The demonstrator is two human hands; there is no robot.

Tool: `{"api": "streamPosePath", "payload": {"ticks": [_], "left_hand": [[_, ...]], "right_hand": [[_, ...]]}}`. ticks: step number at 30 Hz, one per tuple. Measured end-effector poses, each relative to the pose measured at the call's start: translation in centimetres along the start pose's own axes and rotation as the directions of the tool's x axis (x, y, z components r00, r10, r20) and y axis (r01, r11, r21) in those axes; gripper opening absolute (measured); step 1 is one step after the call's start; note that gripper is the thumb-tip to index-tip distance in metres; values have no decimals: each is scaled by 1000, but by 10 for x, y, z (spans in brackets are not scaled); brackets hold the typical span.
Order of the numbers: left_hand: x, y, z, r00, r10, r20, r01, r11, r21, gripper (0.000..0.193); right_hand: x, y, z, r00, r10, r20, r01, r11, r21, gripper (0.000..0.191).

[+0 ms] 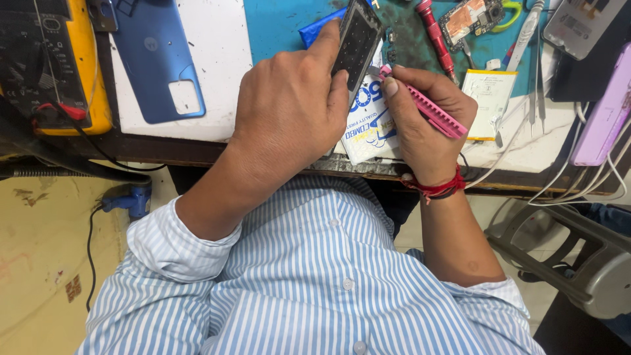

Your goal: The person uses a metal prying tool and a pink plastic spudger to scrape and clean the interior metal frame of a disassembled smartphone. They repeatedly scrape the edges and corners of the phone's chassis while holding it on a cluttered workbench.

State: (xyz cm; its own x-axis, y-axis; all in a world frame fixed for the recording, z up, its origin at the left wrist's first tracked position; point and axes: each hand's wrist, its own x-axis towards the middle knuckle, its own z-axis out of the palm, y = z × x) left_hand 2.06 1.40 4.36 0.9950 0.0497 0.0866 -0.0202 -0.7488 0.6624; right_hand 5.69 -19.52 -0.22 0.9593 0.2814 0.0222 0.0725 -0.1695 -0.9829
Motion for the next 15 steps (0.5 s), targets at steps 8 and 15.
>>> {"api": "streamPosePath", "payload": {"ticks": [8,15], "left_hand": [[0,-1,1,1000,0,-17,1,1000,12,52],[0,-2,1,1000,1,-6,-1,1000,12,52]], "right_hand": [[-1,-3,-9,988,66,137,-59,997,-49,14],[-3,-1,-3,999,27,27,-29,998,64,15]]}}
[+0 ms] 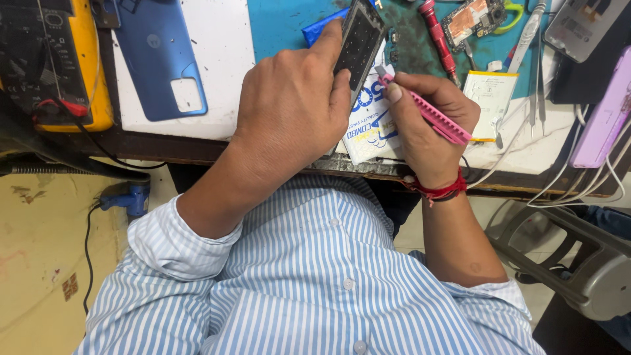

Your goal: The person uses a metal prying tool and a pink plastic spudger to scrape and clean the interior metal frame of a disassembled smartphone. They repeatedly scrape the edges and corners of the phone's chassis while holding it on a cluttered workbench.

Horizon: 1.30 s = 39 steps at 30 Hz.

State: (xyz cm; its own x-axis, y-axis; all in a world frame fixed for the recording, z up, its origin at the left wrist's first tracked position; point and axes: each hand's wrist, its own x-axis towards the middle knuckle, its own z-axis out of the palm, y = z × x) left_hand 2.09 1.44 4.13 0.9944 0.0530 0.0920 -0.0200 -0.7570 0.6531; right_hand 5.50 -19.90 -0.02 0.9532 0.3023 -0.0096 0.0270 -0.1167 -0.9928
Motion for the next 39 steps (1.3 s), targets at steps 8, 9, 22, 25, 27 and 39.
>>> {"api": "streamPosePath", "payload": {"ticks": [8,9,22,25,27,39], "left_hand": [[0,0,1,1000,4,-10,-4,1000,5,52],[0,0,2,1000,-3,-2,3,1000,3,52],[0,-1,4,1000,-14,5,14,1000,-5,52],[0,-2,3,1000,13,-5,-13,1000,-4,52],[0,-1,4,1000,13,-20,-13,1000,6,51],[0,-2,5,1000,13,-17,-13,1000,1,51]], "right_hand": [[3,-7,-1,998,-8,68,20,985,-172,13],[3,-9,-2,996,4,91,12,984,-175,13],[-13,-27,-4,949,103,299,-33,973,-229,12],[-5,-22,-2,972,117,203,-87,985,-151,14],[-5,-21,-2,977,120,178,-92,983,-159,13],[-17,-30,-1,968,2,252,87,936,-342,15]]}}
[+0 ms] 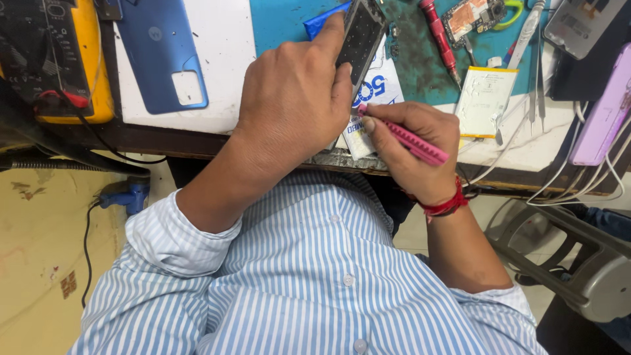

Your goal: The person uses a metal prying tool and a pink plastic spudger to scrape and clean the interior metal frame of a disassembled smartphone. They repeatedly scrape the edges and corners of the phone's chassis while holding it on a cluttered workbench.

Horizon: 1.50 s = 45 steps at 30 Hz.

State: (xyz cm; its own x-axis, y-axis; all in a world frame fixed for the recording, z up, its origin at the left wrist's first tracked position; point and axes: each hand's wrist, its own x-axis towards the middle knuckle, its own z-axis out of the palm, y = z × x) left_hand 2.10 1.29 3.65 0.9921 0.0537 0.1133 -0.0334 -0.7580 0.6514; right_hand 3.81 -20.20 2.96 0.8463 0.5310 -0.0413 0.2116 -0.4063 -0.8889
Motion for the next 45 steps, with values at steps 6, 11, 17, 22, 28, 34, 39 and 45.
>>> {"api": "streamPosePath", "payload": {"ticks": [6,11,17,22,28,34,39,45], "left_hand": [[0,0,-1,1000,4,-20,-4,1000,-7,52],[-2,0,-1,999,12,-40,-12,1000,-15,50],[-6,0,4,996,31,-87,-36,998,-56,48],[-8,-3,9,989,73,-130,-84,993,-83,45],[-9,-3,10,981,101,-163,-117,989,-92,45],[-13,-1,6,972,149,-182,-176,974,-141,40],[-19,0,11,968,-23,-249,-103,871,-481,37],[-14,-19,49,924,-33,-382,-320,482,-816,17]], "right_hand": [[-5,-4,-1,988,-78,133,81,997,-13,13],[-10,-3,2,981,-148,123,158,985,-71,16],[-27,-7,17,989,-101,105,101,995,-1,10],[-35,-11,33,999,32,41,-36,993,113,12],[-38,-12,40,997,78,7,-78,972,220,12],[-38,-13,36,998,-43,39,35,982,187,11],[-44,-3,18,985,-10,-173,57,960,273,14],[-42,9,15,921,55,-386,88,935,343,22]]}}
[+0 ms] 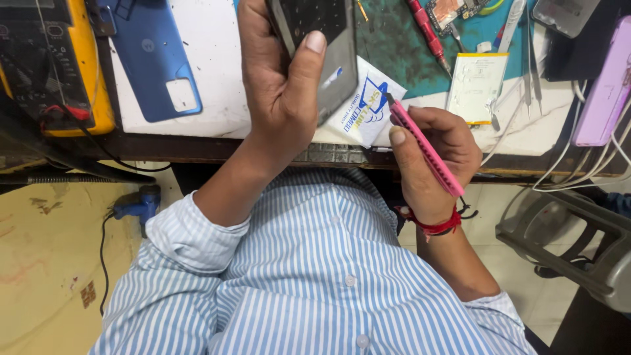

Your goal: The person uses a metal prying tool and a pink plastic spudger to scrape and clean the interior metal frame of a disassembled smartphone. They repeatedly scrape the edges and corners of the phone's chassis while holding it on a cluttered workbench.

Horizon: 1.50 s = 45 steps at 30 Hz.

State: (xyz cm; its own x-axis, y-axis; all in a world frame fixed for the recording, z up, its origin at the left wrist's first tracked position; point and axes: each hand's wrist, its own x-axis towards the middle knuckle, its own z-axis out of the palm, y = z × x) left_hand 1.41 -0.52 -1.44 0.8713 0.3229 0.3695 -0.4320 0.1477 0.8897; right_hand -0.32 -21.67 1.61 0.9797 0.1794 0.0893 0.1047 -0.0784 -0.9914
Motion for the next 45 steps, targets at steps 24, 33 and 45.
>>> {"api": "streamPosePath", "payload": {"ticks": [24,33,45], "left_hand": [[-6,-28,-4,991,-130,27,129,882,-453,77],[-10,-27,-5,978,-201,62,207,865,-458,100],[-8,-26,1,988,-149,37,152,910,-387,115]], "right_hand": [[26,-11,27,913,-270,306,394,780,-486,12],[38,-20,26,932,-201,303,341,770,-540,11],[32,-19,29,918,-233,319,381,742,-552,10]]}}
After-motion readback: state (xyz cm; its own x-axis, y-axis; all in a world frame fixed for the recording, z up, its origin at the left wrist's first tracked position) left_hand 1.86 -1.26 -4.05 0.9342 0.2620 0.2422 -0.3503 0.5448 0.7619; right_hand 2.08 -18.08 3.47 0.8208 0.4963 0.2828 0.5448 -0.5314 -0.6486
